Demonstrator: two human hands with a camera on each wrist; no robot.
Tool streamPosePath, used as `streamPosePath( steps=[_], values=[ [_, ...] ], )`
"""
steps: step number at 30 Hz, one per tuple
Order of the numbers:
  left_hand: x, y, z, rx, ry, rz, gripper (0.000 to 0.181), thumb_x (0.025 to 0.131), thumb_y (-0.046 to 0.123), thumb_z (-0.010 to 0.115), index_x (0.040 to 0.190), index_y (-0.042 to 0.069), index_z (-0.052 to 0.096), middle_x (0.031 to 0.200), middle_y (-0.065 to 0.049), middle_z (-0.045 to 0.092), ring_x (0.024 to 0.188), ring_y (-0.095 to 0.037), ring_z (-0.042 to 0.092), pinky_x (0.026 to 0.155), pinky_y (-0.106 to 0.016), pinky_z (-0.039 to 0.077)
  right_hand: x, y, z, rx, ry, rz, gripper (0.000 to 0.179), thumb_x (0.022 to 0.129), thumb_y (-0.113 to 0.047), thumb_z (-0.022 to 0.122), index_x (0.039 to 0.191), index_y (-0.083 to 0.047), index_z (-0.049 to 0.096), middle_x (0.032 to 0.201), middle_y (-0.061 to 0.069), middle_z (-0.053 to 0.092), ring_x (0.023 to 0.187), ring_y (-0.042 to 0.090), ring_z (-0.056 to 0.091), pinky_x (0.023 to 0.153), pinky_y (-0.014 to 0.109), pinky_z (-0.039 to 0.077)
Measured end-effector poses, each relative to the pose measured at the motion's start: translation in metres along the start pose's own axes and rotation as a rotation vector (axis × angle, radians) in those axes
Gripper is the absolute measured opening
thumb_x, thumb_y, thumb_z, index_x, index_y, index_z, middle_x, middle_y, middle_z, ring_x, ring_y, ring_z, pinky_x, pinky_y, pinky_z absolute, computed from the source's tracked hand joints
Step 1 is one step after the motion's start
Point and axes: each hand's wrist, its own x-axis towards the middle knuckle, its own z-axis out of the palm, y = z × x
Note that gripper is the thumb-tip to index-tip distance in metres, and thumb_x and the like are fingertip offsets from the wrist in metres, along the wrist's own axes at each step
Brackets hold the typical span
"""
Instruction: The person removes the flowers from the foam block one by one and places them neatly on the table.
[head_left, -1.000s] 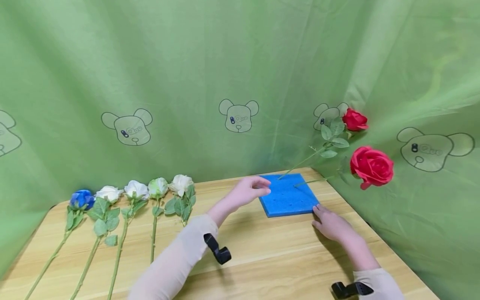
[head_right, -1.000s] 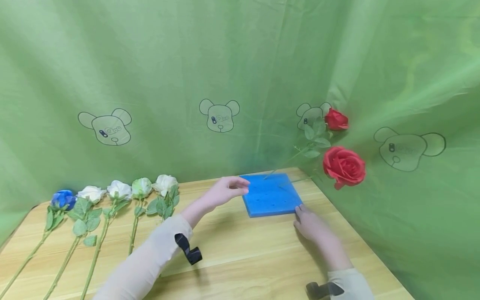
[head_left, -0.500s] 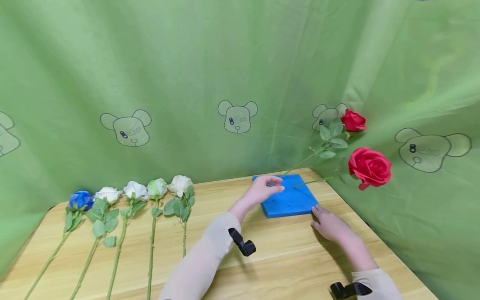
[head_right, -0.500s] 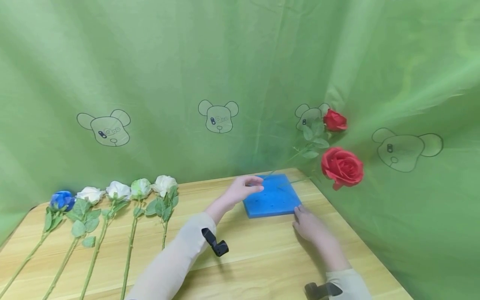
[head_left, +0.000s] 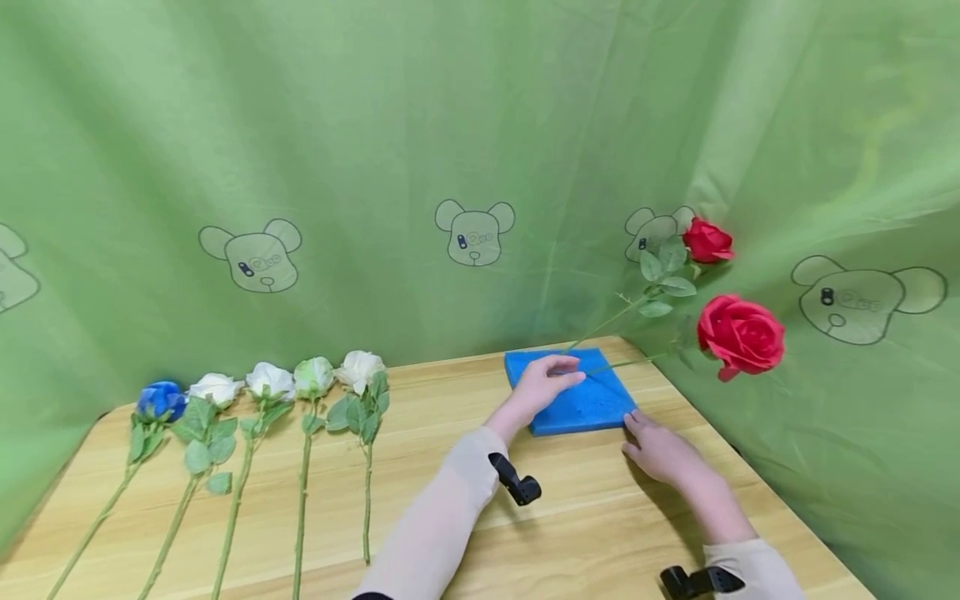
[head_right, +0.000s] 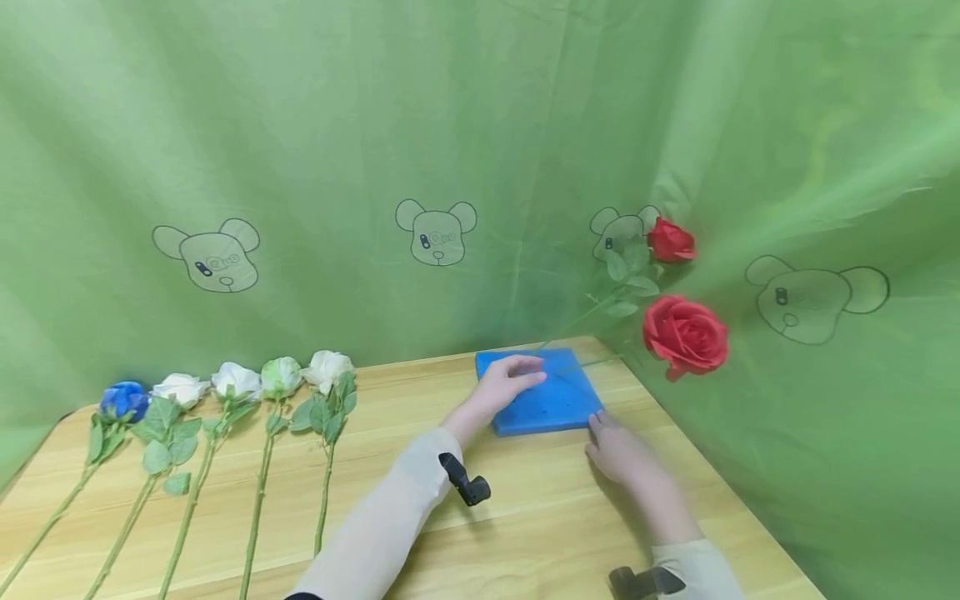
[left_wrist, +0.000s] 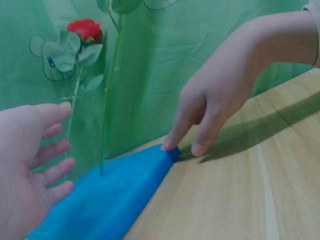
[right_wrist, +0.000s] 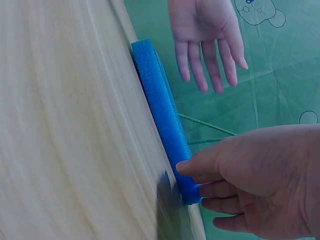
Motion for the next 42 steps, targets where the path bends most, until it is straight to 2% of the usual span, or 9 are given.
streamPosePath(
  steps=[10,15,22,25,28,32,34,38,42],
  values=[
    [0.02,-0.018,0.028,-0.084,0.035,-0.021,0.041,0.089,0.033,0.07,0.129,0.023,0.063,0.132,-0.008,0.063,0.117,-0.015,0.061,0.099,-0.034,0.052,0.001,0.003,0.002,-0.003,-0.002,0.011,0.053,0.095,-0.016,0.057,0.137,0.014,0.045,0.143,0.038,0.039,0.129,0.053,0.042,0.107,0.062,0.038],
    [0.028,-0.025,0.04,-0.112,0.022,-0.046,0.043,0.09,0.031,0.07,0.131,0.024,0.061,0.135,-0.006,0.061,0.121,-0.016,0.06,0.102,-0.035,0.051,0.0,0.003,0.002,-0.008,-0.005,0.023,0.053,0.095,-0.017,0.057,0.137,0.014,0.044,0.143,0.037,0.039,0.13,0.053,0.042,0.107,0.062,0.038],
    [0.036,-0.031,0.049,-0.182,0.037,-0.054,0.044,0.09,0.03,0.07,0.132,0.022,0.061,0.134,-0.002,0.062,0.122,-0.016,0.059,0.104,-0.036,0.05,0.0,0.002,0.002,-0.003,0.0,0.028,0.053,0.095,-0.017,0.057,0.137,0.014,0.044,0.144,0.038,0.038,0.131,0.053,0.041,0.108,0.062,0.038],
    [0.038,-0.03,0.051,-0.173,0.044,-0.043,0.043,0.091,0.027,0.069,0.132,0.019,0.061,0.134,-0.003,0.062,0.122,-0.017,0.059,0.104,-0.036,0.05,0.0,0.001,0.004,-0.006,-0.003,0.031,0.054,0.095,-0.018,0.058,0.137,0.014,0.044,0.144,0.037,0.038,0.132,0.052,0.04,0.108,0.061,0.038],
    [0.042,-0.029,0.054,-0.08,0.055,-0.011,0.041,0.092,0.025,0.068,0.132,0.015,0.062,0.134,-0.004,0.063,0.121,-0.018,0.06,0.102,-0.033,0.051,0.0,0.0,0.003,-0.024,0.002,0.036,0.054,0.095,-0.018,0.058,0.137,0.013,0.045,0.144,0.037,0.039,0.132,0.051,0.041,0.108,0.061,0.038],
    [0.047,-0.028,0.057,0.13,0.081,0.031,0.037,0.093,0.027,0.066,0.129,0.017,0.064,0.129,0.002,0.066,0.117,-0.015,0.063,0.096,-0.027,0.053,0.0,-0.001,0.001,-0.047,0.017,0.039,0.053,0.095,-0.018,0.059,0.136,0.013,0.046,0.143,0.036,0.041,0.131,0.051,0.043,0.107,0.061,0.04],
    [0.05,-0.027,0.058,0.205,0.086,0.043,0.035,0.093,0.026,0.066,0.127,0.018,0.066,0.128,0.003,0.067,0.115,-0.014,0.063,0.095,-0.025,0.053,0.0,0.0,0.001,-0.046,0.019,0.038,0.053,0.095,-0.017,0.059,0.136,0.013,0.046,0.143,0.036,0.041,0.131,0.051,0.043,0.107,0.061,0.04],
    [0.053,-0.027,0.06,0.28,0.095,0.033,0.03,0.095,0.022,0.063,0.125,0.018,0.067,0.126,0.003,0.068,0.117,-0.015,0.062,0.096,-0.027,0.052,0.001,0.001,0.005,-0.041,0.017,0.025,0.054,0.095,-0.017,0.059,0.136,0.015,0.045,0.143,0.037,0.041,0.132,0.051,0.042,0.108,0.06,0.039],
    [0.054,-0.029,0.062,0.311,0.135,0.009,0.025,0.096,0.023,0.063,0.119,0.02,0.071,0.12,0.005,0.07,0.116,-0.014,0.062,0.097,-0.029,0.052,0.0,-0.002,0.005,-0.032,0.007,0.028,0.053,0.095,-0.016,0.058,0.136,0.015,0.045,0.143,0.038,0.04,0.132,0.05,0.042,0.108,0.059,0.039]
  ],
)
